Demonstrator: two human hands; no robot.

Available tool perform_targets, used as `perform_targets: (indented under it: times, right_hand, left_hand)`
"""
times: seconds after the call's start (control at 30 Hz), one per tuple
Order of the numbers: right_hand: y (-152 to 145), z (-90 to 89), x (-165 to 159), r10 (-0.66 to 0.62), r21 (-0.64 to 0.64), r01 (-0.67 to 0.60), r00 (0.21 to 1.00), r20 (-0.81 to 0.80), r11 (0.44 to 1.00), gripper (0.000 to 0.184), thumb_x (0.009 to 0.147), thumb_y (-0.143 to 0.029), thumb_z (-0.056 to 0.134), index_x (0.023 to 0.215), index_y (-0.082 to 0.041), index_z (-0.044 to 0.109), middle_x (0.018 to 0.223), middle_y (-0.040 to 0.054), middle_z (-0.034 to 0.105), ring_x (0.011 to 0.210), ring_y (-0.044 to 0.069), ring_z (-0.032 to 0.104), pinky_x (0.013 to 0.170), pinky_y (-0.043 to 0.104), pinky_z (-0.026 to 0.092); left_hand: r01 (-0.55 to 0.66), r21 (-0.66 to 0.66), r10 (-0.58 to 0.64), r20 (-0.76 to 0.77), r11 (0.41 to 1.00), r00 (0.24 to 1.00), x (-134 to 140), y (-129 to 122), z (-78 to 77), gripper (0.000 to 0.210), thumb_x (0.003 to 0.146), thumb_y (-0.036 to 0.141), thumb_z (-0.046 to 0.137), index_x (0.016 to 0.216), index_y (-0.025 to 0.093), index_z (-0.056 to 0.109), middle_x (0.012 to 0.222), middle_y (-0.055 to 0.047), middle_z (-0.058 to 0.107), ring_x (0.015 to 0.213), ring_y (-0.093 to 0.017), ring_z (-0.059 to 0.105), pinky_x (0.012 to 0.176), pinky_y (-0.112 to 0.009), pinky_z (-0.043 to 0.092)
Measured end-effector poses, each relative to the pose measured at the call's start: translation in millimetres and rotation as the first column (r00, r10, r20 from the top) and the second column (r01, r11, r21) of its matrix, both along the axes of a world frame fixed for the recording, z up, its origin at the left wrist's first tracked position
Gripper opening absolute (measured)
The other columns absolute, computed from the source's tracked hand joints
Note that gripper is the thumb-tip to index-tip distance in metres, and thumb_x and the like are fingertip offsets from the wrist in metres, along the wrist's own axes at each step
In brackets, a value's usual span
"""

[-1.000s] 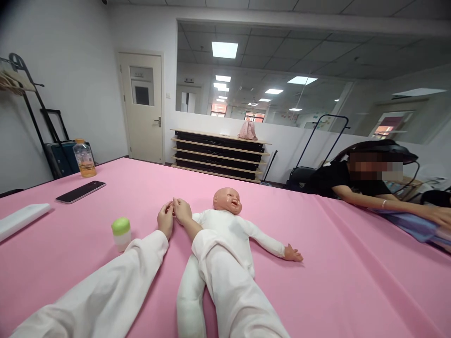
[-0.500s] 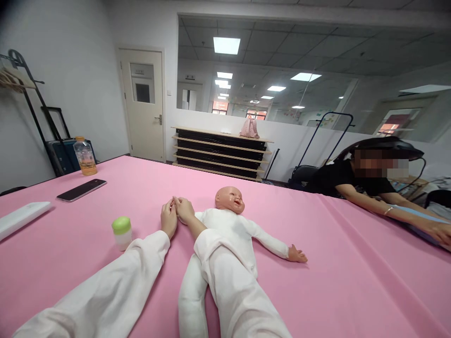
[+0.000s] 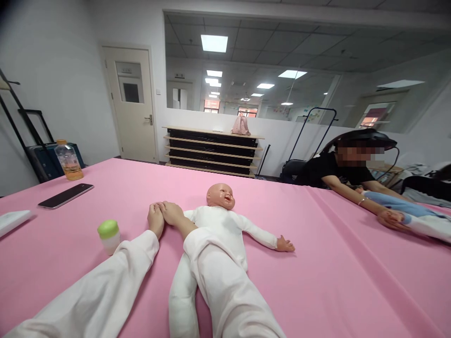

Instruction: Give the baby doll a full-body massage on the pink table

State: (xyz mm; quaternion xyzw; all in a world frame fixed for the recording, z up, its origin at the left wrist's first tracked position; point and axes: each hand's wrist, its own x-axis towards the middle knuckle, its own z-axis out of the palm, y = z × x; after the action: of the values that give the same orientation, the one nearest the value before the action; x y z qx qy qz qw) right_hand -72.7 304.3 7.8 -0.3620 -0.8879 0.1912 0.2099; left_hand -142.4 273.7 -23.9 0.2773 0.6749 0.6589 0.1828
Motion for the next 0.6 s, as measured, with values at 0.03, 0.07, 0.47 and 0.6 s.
perform_targets:
  times: [0.03,0.07,0.47,0.6]
  right_hand:
    - [0,-0.4,0,0.008,0.008,-0.008,1.0,0.003,1.0,0.039,0.094,-0.036,0.022,0.095,-0.019,0.058,0.101,0.0091,0.065,0.087,0.019,0.059,0.072,0.029,0.041]
    - [0,-0.5,0,0.014,0.014,-0.014,1.0,0.007,1.0,0.039,0.094,-0.035,0.022,0.094,-0.019,0.057,0.101,0.0087,0.065,0.087,0.018,0.059,0.072,0.028,0.04]
    - [-12,8.0,0,-0.121,0.063,0.119,0.992,0.024,0.991,0.039,0.094,-0.039,0.021,0.104,-0.021,0.053,0.105,0.0066,0.064,0.089,0.018,0.06,0.071,0.029,0.041]
    - [-12,7.9,1,-0.129,0.035,0.129,0.992,0.004,0.991,0.037,0.092,-0.038,0.026,0.113,-0.02,0.051,0.108,0.0071,0.063,0.093,0.019,0.06,0.074,0.029,0.043]
  left_hand:
    - [-0.003,0.002,0.003,0.003,1.0,1.0,0,0,-0.1,0.019,0.087,0.024,0.033,0.081,0.021,0.05,0.088,-0.004,0.061,0.086,-0.016,0.058,0.079,-0.03,0.044]
    - [-0.004,0.007,0.004,0.01,1.0,1.0,0,0,-0.1,0.018,0.087,0.024,0.033,0.081,0.021,0.05,0.087,-0.004,0.061,0.085,-0.016,0.058,0.079,-0.03,0.044]
    - [0.015,-0.024,-0.014,0.037,1.0,0.999,3,-8,6.4,0.016,0.087,0.031,0.037,0.085,0.021,0.049,0.094,-0.005,0.061,0.091,-0.018,0.057,0.082,-0.032,0.043]
    - [0.012,-0.024,-0.012,-0.003,1.0,1.0,2,-6,5.4,0.017,0.086,0.029,0.036,0.086,0.019,0.05,0.096,-0.007,0.061,0.094,-0.02,0.057,0.083,-0.034,0.043]
